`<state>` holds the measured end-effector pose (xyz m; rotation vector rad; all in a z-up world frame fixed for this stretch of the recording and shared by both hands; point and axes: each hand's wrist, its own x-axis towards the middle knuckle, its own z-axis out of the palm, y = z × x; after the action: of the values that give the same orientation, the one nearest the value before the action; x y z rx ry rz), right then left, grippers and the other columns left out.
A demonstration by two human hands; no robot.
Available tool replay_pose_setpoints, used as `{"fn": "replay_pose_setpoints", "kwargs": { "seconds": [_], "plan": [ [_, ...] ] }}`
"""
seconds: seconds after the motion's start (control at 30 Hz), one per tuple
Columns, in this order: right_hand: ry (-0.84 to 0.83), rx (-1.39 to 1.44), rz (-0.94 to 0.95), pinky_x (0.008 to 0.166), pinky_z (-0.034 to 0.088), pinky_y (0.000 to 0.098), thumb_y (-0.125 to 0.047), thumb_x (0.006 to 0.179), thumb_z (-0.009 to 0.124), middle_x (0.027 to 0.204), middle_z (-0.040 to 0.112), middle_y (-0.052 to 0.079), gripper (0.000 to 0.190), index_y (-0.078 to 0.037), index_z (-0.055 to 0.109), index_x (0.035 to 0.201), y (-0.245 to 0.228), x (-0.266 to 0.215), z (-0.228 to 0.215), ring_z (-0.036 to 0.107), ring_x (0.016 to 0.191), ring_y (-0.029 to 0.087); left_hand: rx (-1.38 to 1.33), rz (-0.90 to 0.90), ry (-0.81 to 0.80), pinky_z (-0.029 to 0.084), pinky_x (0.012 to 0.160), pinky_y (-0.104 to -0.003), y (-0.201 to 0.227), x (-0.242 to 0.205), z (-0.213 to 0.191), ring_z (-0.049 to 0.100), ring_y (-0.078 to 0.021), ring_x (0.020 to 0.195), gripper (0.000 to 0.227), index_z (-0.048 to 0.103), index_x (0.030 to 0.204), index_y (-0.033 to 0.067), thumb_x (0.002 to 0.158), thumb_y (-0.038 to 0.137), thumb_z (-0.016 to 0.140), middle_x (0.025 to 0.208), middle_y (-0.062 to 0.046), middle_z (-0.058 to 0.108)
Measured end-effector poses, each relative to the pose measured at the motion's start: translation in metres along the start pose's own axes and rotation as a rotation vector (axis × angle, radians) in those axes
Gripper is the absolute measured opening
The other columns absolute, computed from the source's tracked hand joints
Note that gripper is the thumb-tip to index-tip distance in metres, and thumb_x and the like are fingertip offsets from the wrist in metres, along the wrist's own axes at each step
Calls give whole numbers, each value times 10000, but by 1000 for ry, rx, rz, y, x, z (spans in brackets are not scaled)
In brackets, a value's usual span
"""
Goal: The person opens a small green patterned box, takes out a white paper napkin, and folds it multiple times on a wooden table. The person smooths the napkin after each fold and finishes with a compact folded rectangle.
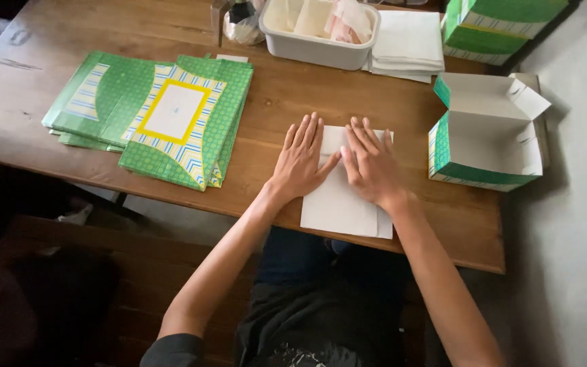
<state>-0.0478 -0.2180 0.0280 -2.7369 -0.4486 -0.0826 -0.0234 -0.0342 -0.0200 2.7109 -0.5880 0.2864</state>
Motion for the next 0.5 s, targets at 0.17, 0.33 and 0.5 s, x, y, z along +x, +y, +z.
{"fn": "replay_pose_setpoints", "kwargs": {
  "seconds": [0.17, 0.33, 0.5],
  "plan": [
    [13, -95, 11, 1216, 199, 628, -325, 1067, 317, 1664, 334, 174, 592, -43, 405, 1580, 28, -6, 3, 275, 1547, 335, -34, 9, -19, 92, 1271, -496, -6, 5, 7, 202, -322, 1566, 823, 299, 1588, -30, 1063, 603, 337, 1670, -218, 243],
    [115, -107, 84, 1190, 277, 609, -303, 1044, 405, 1632, 382, 214, 591, -10, 445, 1556, 60, -14, 10, 333, 1515, 381, -53, 51, 139, 310, 1195, -493, -19, 11, 9, 448, -326, 1438, 627, 525, 1469, 11, 1052, 479, 507, 1534, -177, 480],
    [136, -59, 91, 1189, 293, 586, -314, 982, 463, 1616, 416, 199, 624, -30, 488, 1537, 63, -12, 9, 359, 1504, 376, -136, 78, -39, 331, 1160, -510, -44, 31, -25, 467, -275, 1368, 777, 580, 1435, 141, 872, 672, 659, 1438, -48, 508]
  ]
}}
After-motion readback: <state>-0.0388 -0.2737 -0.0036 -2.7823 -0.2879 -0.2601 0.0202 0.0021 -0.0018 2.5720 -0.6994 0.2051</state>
